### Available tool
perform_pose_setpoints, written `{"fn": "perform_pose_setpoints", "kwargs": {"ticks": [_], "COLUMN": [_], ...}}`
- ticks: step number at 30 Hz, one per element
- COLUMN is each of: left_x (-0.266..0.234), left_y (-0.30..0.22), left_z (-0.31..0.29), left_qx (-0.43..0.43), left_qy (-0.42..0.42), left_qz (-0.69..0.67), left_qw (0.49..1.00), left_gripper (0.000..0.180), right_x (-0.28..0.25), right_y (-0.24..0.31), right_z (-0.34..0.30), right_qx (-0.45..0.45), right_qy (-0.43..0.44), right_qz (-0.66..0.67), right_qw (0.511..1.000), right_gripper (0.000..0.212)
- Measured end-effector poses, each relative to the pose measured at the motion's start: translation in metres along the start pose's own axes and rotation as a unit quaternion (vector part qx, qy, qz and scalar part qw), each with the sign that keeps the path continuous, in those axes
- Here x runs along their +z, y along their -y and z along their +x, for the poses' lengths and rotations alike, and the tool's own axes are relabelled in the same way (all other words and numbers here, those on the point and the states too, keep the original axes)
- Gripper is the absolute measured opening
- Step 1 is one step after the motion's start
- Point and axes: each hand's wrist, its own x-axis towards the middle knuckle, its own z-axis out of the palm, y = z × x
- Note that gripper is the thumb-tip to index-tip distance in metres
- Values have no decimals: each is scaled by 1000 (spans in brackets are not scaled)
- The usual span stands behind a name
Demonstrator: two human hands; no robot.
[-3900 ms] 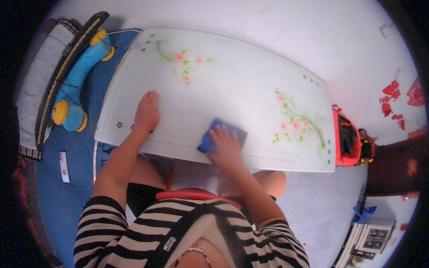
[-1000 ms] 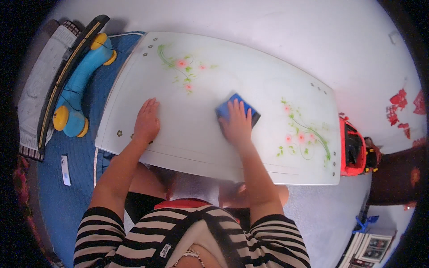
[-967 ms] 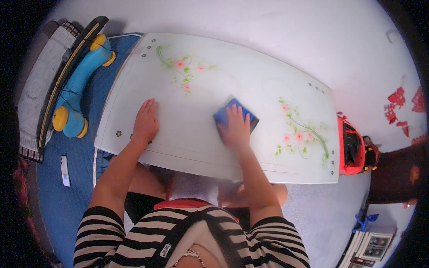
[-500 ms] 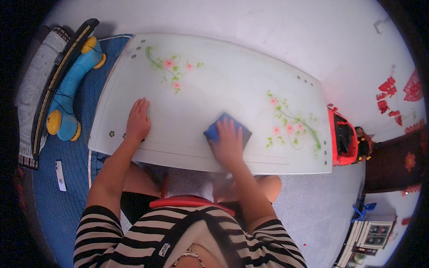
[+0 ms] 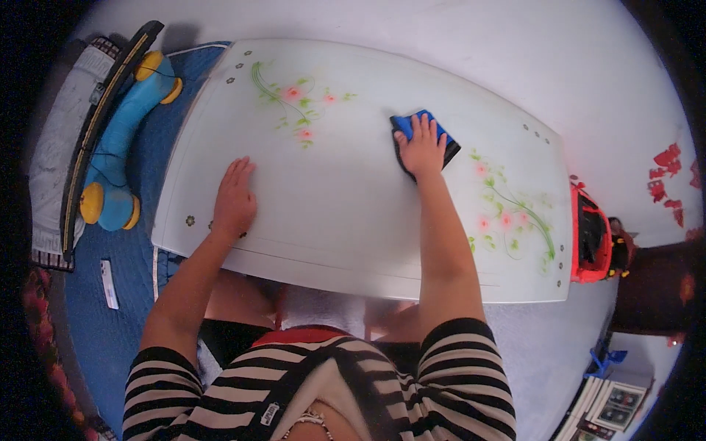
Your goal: The person wipes a table with a cloth, picks up a mobile phone from the bed, unfolds and flattens the cloth on the tabletop, and wipes the table surface.
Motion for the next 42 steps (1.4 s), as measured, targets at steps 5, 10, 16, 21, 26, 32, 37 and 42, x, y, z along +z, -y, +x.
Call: {"fn": "perform_pose_setpoints", "kwargs": {"ticks": [5,10,16,21,26,32,37,42], "left_x": [-4,-2,6,2,10,8,4,3], "left_y": [-1,-3,4,-1,7,5,4,4], "left_z": [-2,1,2,3,2,5,4,2], "left_qx": [6,7,13,-7,-4,20,-8,9], "left_qy": [-1,-10,-11,-10,-25,-40,17,-22], "left_qz": [3,-10,18,-6,-9,-6,2,-5], "left_qw": [1000,1000,1000,1000,1000,999,1000,1000], "left_gripper": [55,55,52,48,48,47,54,51], "right_x": [1,7,-13,-57,-82,-73,-51,-31], "right_y": [4,-3,13,34,38,10,-29,-71], "right_z": [31,11,-95,-204,-272,-258,-202,-138], "right_qx": [32,18,-57,-74,-45,-17,23,56], "right_qy": [5,-7,-29,18,47,25,-27,-40], "right_qz": [-8,2,25,46,49,35,17,-28], "right_qw": [999,1000,998,996,997,999,999,997], "right_gripper": [72,71,71,70,76,73,71,70]}}
